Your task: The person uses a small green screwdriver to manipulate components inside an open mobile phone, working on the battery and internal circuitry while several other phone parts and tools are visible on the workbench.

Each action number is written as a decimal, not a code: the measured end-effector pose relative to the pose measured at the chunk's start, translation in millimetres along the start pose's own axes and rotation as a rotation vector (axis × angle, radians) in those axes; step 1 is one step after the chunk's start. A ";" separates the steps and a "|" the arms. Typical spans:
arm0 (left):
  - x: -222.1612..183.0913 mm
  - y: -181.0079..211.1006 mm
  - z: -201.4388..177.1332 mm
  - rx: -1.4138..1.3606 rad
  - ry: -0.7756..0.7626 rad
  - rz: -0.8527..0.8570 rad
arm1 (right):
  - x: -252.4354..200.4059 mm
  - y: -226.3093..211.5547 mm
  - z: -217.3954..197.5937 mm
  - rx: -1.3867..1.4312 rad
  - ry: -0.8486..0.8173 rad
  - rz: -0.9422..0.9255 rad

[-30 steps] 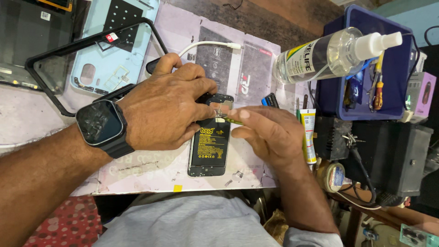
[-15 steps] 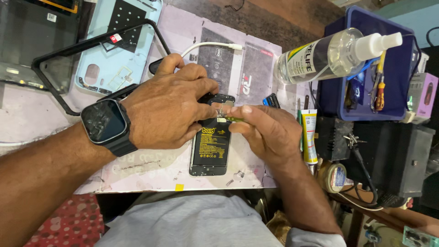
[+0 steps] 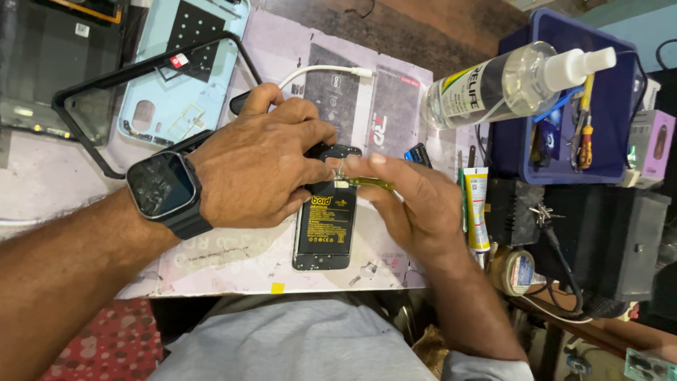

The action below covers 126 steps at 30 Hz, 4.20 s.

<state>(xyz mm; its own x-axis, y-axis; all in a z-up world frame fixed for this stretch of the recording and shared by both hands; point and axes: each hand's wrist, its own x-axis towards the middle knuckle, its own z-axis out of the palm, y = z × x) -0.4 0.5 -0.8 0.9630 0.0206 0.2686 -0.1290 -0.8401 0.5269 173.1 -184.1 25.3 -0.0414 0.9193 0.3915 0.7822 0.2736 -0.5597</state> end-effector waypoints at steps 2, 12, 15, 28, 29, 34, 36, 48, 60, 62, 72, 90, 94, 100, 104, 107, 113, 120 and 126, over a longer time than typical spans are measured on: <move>0.9 -0.6 -0.1 -0.004 0.009 0.003 | 1.4 0.3 4.2 0.016 0.034 -0.003; 0.4 0.9 -0.7 0.006 -0.039 -0.036 | 4.8 0.2 4.7 -0.045 0.058 -0.025; 1.1 1.1 -1.6 0.026 -0.016 -0.010 | 5.0 -1.8 2.6 0.140 0.015 -0.012; -0.8 0.4 2.5 0.047 0.000 -0.005 | -1.2 9.0 2.8 0.216 -0.042 0.003; -0.7 0.2 3.9 0.052 -0.001 -0.007 | -4.0 12.8 6.7 0.209 -0.012 0.002; -1.2 2.4 0.4 0.038 -0.024 -0.017 | -9.0 12.3 19.4 0.142 0.057 -0.005; -0.2 2.0 -1.0 0.070 -0.004 0.008 | -0.6 5.9 16.0 0.141 0.040 0.019; -3.5 -1.0 6.5 0.063 -0.002 -0.002 | 84.8 -39.8 -39.3 -0.661 -0.846 -0.461; -3.5 2.9 -2.4 0.063 -0.107 -0.051 | 104.6 -23.7 -20.8 -0.743 -1.108 -0.655; -3.9 3.0 -2.3 0.071 -0.066 -0.033 | 105.0 -22.4 -19.8 -0.709 -1.118 -0.626; -3.4 2.0 2.7 0.180 -0.046 0.009 | 95.9 -22.1 -20.6 -0.653 -1.040 -0.108; -29.1 -115.4 -61.6 -0.407 1.147 -0.269 | 69.8 -19.9 -22.3 0.878 -0.422 0.441; -30.3 -120.7 -60.9 -0.311 1.173 -0.265 | 72.4 -6.1 19.4 0.604 -0.151 0.379; -30.2 -106.2 -61.3 -0.265 1.087 -0.334 | 100.1 -6.3 59.0 0.225 -0.051 0.036; -30.2 -101.4 -62.3 -0.260 1.082 -0.332 | 102.4 -3.6 82.4 0.390 0.024 0.015; -30.2 -99.7 -62.0 -0.266 1.061 -0.371 | 103.8 -3.1 86.6 0.287 0.016 -0.044; -31.2 -94.7 -62.4 -0.188 1.070 -0.319 | 111.6 -4.2 92.1 0.205 0.007 -0.081; -30.2 -91.5 -63.7 -0.180 1.034 -0.362 | 113.3 0.0 96.2 0.212 -0.031 -0.040; -32.5 -87.8 -64.4 -0.067 1.075 -0.210 | 112.8 1.2 97.7 0.263 -0.010 -0.051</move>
<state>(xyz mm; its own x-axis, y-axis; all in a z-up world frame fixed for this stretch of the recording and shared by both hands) -35.6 108.4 -3.9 0.2622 0.6490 0.7142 -0.0303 -0.7342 0.6782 108.6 -52.4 -2.6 -0.0843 0.9047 0.4176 0.5904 0.3830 -0.7105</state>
